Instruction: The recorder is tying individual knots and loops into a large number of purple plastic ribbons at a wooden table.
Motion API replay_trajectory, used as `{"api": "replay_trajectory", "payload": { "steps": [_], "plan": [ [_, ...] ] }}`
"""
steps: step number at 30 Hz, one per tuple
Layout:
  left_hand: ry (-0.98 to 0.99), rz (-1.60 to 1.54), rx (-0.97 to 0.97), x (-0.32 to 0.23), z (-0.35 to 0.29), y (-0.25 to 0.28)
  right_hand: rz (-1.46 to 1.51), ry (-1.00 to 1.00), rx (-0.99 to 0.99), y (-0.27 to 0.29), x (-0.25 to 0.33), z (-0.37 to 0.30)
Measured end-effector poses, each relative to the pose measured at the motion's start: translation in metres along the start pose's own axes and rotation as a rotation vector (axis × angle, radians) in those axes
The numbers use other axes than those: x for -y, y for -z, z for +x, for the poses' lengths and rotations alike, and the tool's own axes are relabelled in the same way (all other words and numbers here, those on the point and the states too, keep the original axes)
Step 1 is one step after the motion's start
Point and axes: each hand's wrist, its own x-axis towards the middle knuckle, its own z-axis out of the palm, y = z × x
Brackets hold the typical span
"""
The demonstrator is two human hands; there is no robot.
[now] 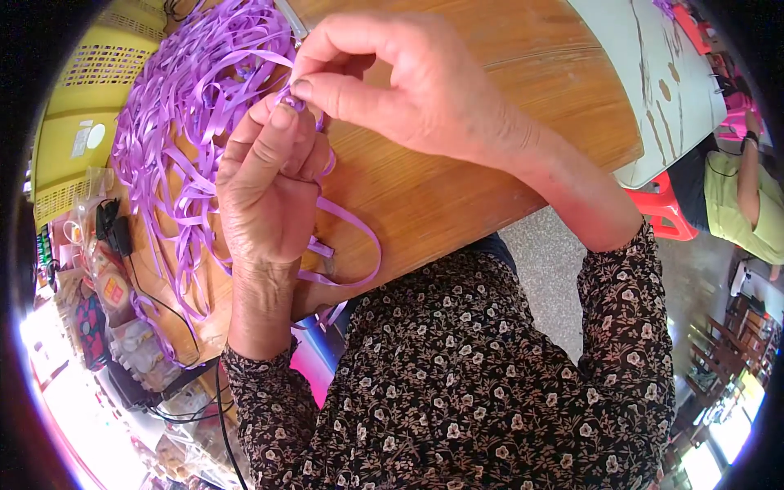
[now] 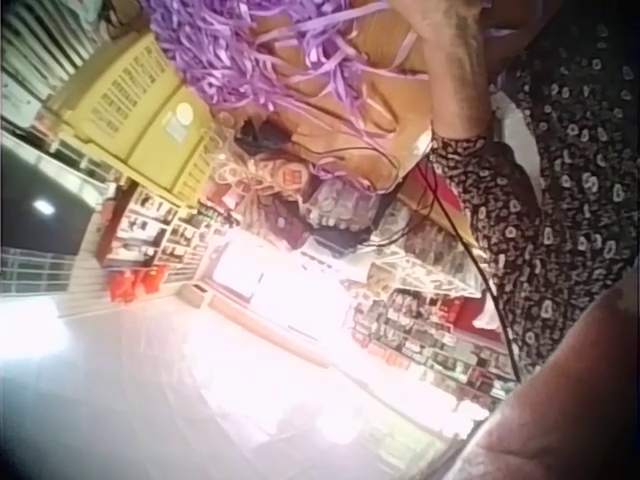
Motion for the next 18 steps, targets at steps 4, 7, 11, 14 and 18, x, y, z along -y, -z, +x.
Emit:
{"api": "replay_trajectory", "payload": {
  "steps": [4, 7, 11, 14, 18],
  "plan": [
    [0.011, 0.001, -0.044, 0.000, 0.000, 0.008, -0.192, -0.037, -0.011, -0.007, 0.038, 0.003],
    [0.012, -0.117, 0.061, 0.002, 0.003, 0.008, -0.167, 0.610, -0.043, -0.004, -0.013, 0.005],
    [-0.005, -0.126, 0.035, 0.001, 0.001, 0.012, -0.019, -0.276, 0.006, -0.007, 0.037, -0.001],
    [-0.005, -0.104, 0.043, 0.002, 0.001, 0.008, -0.001, 0.109, -0.078, -0.006, 0.002, -0.005],
    [0.015, 0.027, -0.009, 0.001, -0.002, 0.010, -0.211, 0.295, 0.041, 0.003, 0.022, 0.005]
  ]
}}
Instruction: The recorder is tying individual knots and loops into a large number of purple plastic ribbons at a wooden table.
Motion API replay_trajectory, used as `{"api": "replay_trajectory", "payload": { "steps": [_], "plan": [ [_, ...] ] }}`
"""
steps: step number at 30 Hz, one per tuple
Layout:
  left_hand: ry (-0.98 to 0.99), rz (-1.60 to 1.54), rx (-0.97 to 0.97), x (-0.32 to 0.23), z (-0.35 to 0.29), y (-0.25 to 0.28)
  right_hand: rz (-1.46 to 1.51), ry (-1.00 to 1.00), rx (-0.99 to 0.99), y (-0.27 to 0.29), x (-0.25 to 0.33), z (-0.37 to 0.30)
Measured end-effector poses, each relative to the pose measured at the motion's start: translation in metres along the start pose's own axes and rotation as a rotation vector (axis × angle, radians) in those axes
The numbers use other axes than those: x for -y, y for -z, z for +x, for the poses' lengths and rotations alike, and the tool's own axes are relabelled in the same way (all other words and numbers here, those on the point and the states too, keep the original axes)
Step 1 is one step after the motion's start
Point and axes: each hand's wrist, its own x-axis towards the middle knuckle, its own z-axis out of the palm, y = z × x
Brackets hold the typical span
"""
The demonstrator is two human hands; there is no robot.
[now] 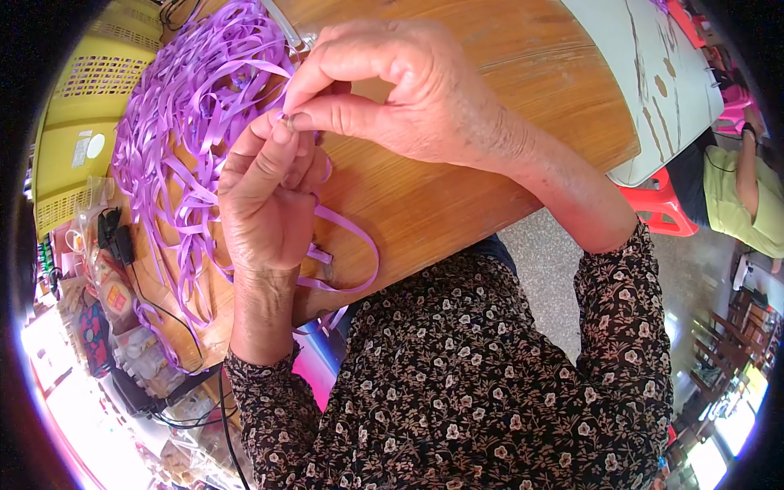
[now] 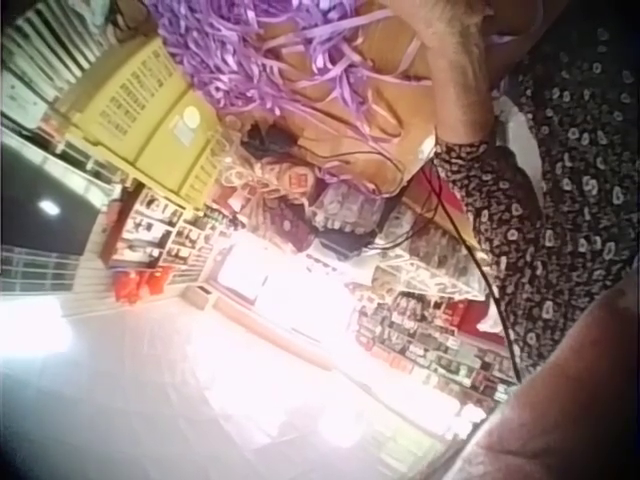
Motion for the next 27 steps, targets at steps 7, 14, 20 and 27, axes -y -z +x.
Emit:
{"api": "replay_trajectory", "payload": {
  "steps": [7, 14, 20, 27],
  "plan": [
    [0.068, 0.040, -0.016, -0.001, 0.001, -0.007, 0.581, -0.107, -0.135, -0.011, -0.015, -0.016],
    [0.020, 0.004, 0.044, -0.002, 0.000, -0.006, 0.173, 0.085, -0.025, -0.007, -0.032, -0.022],
    [-0.027, 0.153, -0.003, -0.003, -0.004, -0.009, 0.264, 0.010, -0.020, -0.008, -0.030, -0.023],
    [-0.090, 0.159, -0.067, -0.002, -0.006, -0.014, 0.294, -0.030, -0.004, -0.007, -0.026, -0.023]
  ]
}}
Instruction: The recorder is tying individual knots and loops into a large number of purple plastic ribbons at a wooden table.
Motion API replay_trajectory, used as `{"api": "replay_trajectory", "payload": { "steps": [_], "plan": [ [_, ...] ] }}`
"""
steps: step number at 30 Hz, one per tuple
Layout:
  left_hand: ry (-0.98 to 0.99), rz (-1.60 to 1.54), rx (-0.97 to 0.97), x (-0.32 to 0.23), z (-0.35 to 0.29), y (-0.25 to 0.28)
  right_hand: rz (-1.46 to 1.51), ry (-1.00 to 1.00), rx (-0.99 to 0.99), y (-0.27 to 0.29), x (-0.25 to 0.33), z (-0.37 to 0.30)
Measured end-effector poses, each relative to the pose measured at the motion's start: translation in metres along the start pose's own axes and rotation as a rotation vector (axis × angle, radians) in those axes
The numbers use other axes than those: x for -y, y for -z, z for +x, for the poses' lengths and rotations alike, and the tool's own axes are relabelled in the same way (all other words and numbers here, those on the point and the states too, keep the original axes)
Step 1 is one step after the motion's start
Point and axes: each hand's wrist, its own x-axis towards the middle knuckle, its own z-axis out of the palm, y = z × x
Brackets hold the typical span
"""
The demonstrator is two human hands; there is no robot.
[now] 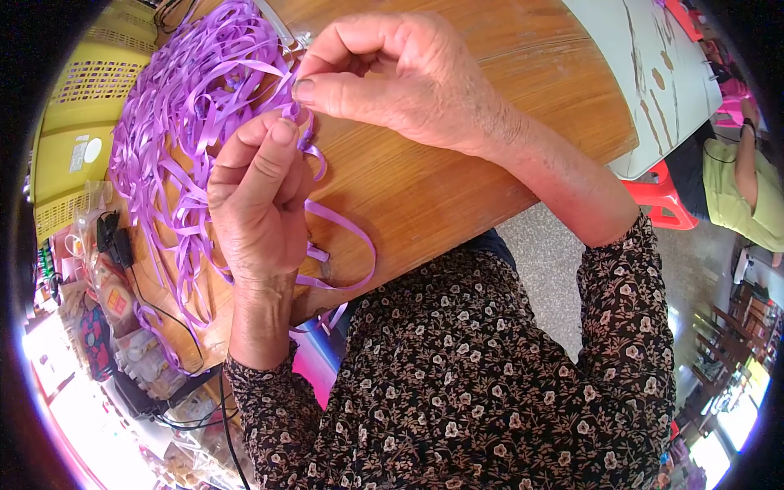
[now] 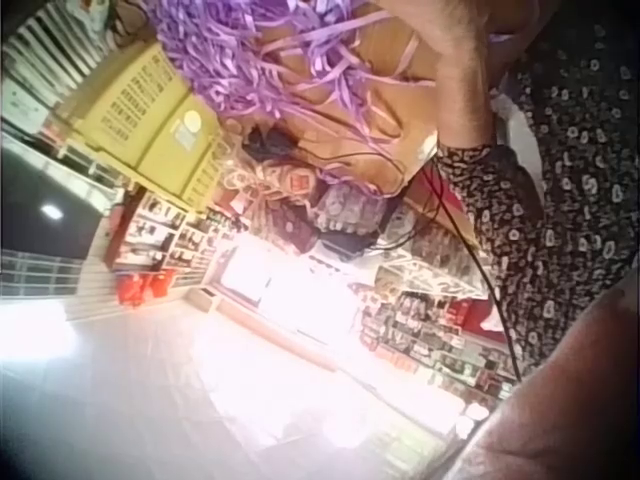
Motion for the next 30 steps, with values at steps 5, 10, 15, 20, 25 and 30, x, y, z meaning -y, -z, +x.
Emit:
{"api": "replay_trajectory", "payload": {
  "steps": [5, 10, 15, 20, 25, 30],
  "plan": [
    [-0.004, 0.130, -0.088, 0.000, -0.002, -0.009, 0.046, -0.025, 0.019, 0.003, 0.001, -0.002],
    [0.002, 0.115, -0.084, 0.000, -0.001, -0.005, -0.097, -0.433, -0.021, 0.006, 0.045, 0.020],
    [0.018, 0.264, -0.047, 0.005, 0.001, -0.003, -0.176, -0.157, 0.005, -0.003, 0.025, 0.006],
    [-0.018, 0.349, -0.049, 0.000, 0.002, -0.004, -0.798, 0.600, 0.176, 0.021, -0.012, 0.006],
    [-0.172, 0.576, 0.008, -0.003, 0.007, 0.003, -0.846, 0.563, 0.126, 0.021, -0.013, 0.002],
    [-0.096, 0.464, -0.006, -0.004, 0.004, 0.001, -0.695, 0.504, 0.061, 0.028, -0.017, -0.003]
  ]
}}
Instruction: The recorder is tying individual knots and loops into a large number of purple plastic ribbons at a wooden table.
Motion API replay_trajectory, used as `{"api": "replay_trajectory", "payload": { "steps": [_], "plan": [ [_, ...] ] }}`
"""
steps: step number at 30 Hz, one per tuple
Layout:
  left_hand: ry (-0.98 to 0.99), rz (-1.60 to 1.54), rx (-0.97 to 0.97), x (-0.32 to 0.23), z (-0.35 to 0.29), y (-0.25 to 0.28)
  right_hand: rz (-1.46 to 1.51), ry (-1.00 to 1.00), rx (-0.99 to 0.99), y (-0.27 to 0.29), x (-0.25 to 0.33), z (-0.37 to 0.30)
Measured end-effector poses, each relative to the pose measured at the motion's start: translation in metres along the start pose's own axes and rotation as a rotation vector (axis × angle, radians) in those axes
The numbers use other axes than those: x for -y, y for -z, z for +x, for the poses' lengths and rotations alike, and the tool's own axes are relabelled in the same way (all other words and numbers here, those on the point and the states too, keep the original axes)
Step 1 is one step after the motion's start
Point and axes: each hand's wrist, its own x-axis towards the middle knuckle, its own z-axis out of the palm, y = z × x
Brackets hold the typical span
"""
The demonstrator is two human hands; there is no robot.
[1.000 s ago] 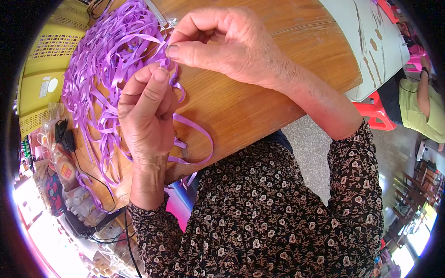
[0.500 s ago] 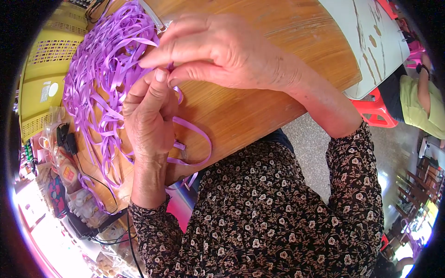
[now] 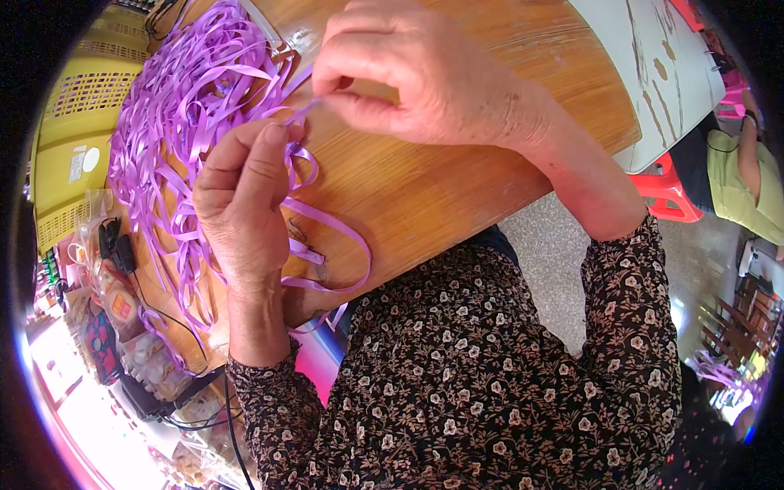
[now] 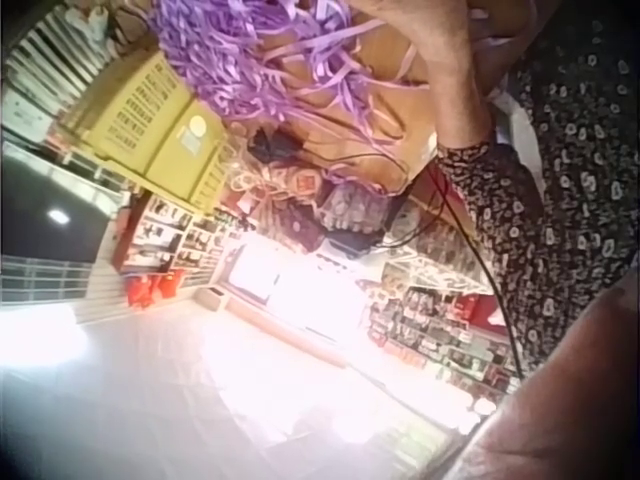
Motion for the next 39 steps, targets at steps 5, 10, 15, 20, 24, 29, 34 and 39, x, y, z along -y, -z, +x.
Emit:
{"api": "replay_trajectory", "payload": {
  "steps": [5, 10, 15, 20, 24, 29, 34, 39],
  "plan": [
    [0.016, -0.136, -0.039, -0.002, 0.002, 0.012, 0.436, -1.149, 0.237, 0.037, 0.030, 0.046],
    [0.027, -0.149, 0.007, -0.001, 0.000, 0.006, 0.434, -0.754, 0.097, 0.029, 0.037, 0.046],
    [0.053, -0.149, -0.006, 0.000, 0.001, 0.004, 0.274, -0.536, 0.179, 0.001, 0.040, 0.015],
    [0.012, -0.110, 0.030, -0.001, 0.000, 0.007, -0.180, 0.090, 0.028, -0.006, 0.005, 0.005],
    [0.052, -0.165, 0.041, -0.005, 0.003, 0.006, -0.094, 0.053, -0.103, -0.011, 0.005, 0.001],
    [0.028, -0.701, 0.226, -0.005, 0.005, 0.027, 0.512, -0.555, -0.007, -0.014, 0.034, 0.028],
    [-0.210, -0.827, 0.376, -0.033, 0.006, 0.021, 0.868, -0.670, 0.202, -0.035, 0.056, 0.043],
    [-0.359, -0.793, 0.336, -0.057, 0.006, 0.045, 0.981, -0.775, 0.377, -0.028, 0.056, 0.054]
  ]
}}
